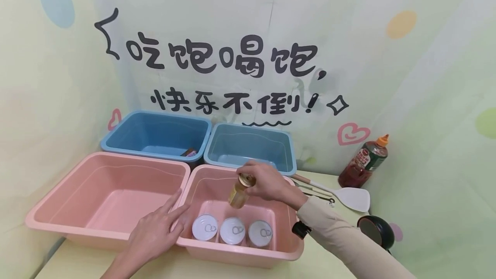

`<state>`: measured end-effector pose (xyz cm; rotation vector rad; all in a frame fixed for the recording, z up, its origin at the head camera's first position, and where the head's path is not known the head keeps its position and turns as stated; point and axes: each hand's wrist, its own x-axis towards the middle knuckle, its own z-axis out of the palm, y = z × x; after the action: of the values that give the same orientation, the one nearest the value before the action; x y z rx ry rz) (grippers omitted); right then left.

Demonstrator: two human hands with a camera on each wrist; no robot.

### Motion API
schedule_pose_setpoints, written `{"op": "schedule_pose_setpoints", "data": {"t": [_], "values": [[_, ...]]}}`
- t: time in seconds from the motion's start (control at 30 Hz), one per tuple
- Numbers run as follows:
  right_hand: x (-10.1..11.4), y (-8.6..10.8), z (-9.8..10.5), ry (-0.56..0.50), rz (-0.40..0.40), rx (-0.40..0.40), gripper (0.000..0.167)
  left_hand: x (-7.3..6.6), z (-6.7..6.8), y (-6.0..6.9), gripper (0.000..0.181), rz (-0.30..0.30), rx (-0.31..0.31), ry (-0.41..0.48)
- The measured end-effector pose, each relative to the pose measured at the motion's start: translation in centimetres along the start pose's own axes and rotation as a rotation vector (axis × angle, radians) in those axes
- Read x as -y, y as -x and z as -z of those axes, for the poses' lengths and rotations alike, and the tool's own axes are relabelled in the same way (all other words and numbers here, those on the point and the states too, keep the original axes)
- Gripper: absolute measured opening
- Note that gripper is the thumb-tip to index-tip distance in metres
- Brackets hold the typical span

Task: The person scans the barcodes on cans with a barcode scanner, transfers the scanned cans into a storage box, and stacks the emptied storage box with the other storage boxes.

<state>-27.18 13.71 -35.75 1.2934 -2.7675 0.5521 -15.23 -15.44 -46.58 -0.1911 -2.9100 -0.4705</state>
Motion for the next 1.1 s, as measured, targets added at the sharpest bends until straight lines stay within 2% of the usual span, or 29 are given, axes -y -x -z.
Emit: {"op": "schedule_pose_setpoints", "data": {"t": [0.4,0.7,0.93,1.1], "values": [[-0.3,2.3,3.3,0.015,-0.029,0.022,0.045,-0.1,0.0,-0.2,0.043,0.004,0.018,0.017],[-0.8,4.6,6.3,-0.007,-0.066,0.009,0.047,0.0,-0.2,-0.1,0.041,-0.021,-0.017,0.029],[-1.2,6.9,9.4,0.106,-0.088,-0.021,0.051,0.1,-0.1,0.1,0.038,-0.022,-0.035,0.026],[-1.6,8.8,11.3,0.144,-0.119,-0.067,0.051,0.1,0.0,0.0,0.038,-0.023,-0.03,0.034]]}}
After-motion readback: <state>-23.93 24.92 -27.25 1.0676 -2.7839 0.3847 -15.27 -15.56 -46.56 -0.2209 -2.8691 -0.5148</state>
